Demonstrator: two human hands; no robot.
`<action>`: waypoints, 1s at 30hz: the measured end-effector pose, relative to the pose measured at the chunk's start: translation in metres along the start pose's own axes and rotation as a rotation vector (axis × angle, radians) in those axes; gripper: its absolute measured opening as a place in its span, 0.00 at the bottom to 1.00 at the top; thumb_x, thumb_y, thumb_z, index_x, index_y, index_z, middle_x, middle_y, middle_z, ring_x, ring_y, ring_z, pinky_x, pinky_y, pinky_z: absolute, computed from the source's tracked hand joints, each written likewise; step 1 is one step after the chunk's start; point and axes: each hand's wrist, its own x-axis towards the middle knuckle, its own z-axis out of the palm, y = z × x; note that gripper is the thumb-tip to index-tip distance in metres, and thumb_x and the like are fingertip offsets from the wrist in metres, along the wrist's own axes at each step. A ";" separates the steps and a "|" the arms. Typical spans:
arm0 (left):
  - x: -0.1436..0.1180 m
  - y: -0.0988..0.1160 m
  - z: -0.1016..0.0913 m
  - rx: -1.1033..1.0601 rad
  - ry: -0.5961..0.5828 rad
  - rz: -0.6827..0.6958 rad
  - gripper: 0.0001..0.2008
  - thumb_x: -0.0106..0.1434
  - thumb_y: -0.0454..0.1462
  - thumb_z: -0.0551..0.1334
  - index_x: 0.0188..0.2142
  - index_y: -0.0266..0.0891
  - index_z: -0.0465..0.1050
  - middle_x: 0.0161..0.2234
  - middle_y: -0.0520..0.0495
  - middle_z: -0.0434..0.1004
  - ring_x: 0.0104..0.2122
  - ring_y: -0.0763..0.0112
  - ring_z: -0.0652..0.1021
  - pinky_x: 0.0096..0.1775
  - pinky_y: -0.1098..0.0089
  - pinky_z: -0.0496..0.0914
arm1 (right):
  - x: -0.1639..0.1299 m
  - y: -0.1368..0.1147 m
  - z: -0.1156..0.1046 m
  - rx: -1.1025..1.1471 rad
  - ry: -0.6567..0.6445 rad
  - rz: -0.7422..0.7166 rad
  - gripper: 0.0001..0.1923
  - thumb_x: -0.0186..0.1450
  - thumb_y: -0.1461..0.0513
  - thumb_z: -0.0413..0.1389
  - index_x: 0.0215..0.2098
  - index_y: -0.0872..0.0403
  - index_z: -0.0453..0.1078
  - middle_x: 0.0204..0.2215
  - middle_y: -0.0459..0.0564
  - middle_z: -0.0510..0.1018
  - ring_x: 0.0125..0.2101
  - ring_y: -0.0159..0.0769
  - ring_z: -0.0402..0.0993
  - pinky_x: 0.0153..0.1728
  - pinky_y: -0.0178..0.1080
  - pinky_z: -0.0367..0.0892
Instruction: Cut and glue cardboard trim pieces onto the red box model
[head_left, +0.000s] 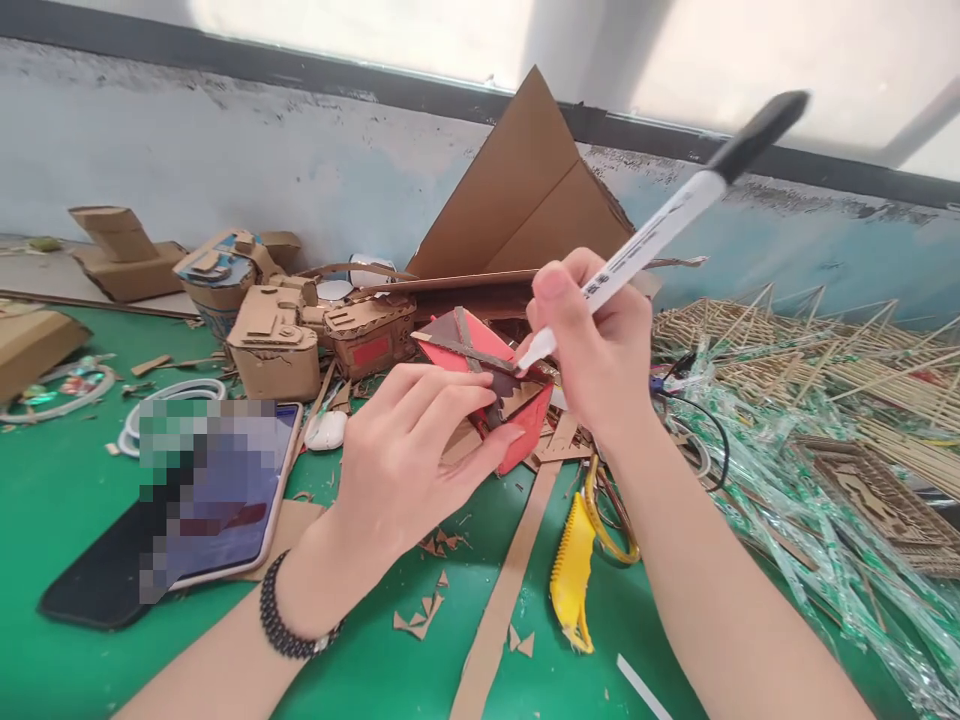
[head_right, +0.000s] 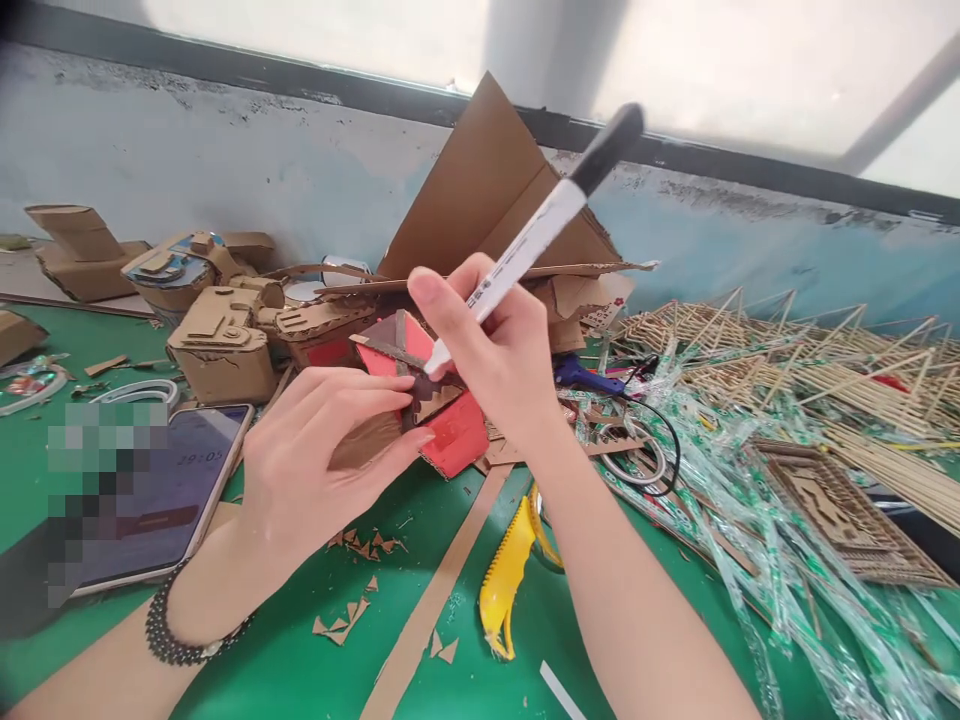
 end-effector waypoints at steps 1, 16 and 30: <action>0.000 0.001 0.000 -0.007 -0.003 -0.004 0.09 0.67 0.39 0.73 0.44 0.45 0.76 0.45 0.48 0.88 0.43 0.61 0.85 0.46 0.58 0.82 | -0.001 0.004 0.001 -0.003 -0.022 0.019 0.26 0.71 0.41 0.60 0.25 0.48 0.64 0.20 0.39 0.62 0.19 0.29 0.65 0.20 0.35 0.66; 0.003 0.014 -0.020 0.137 -0.093 0.170 0.08 0.71 0.34 0.68 0.48 0.47 0.76 0.42 0.53 0.87 0.37 0.68 0.86 0.36 0.70 0.78 | -0.021 -0.001 0.001 -0.157 0.045 -0.020 0.28 0.74 0.44 0.58 0.22 0.50 0.64 0.17 0.40 0.65 0.20 0.29 0.61 0.22 0.36 0.60; 0.001 0.030 -0.012 0.281 -0.134 0.174 0.09 0.69 0.35 0.68 0.48 0.39 0.81 0.34 0.46 0.82 0.33 0.64 0.79 0.31 0.66 0.72 | -0.023 -0.003 0.004 -0.157 0.052 0.001 0.26 0.73 0.48 0.60 0.23 0.51 0.62 0.17 0.39 0.60 0.19 0.27 0.57 0.20 0.34 0.53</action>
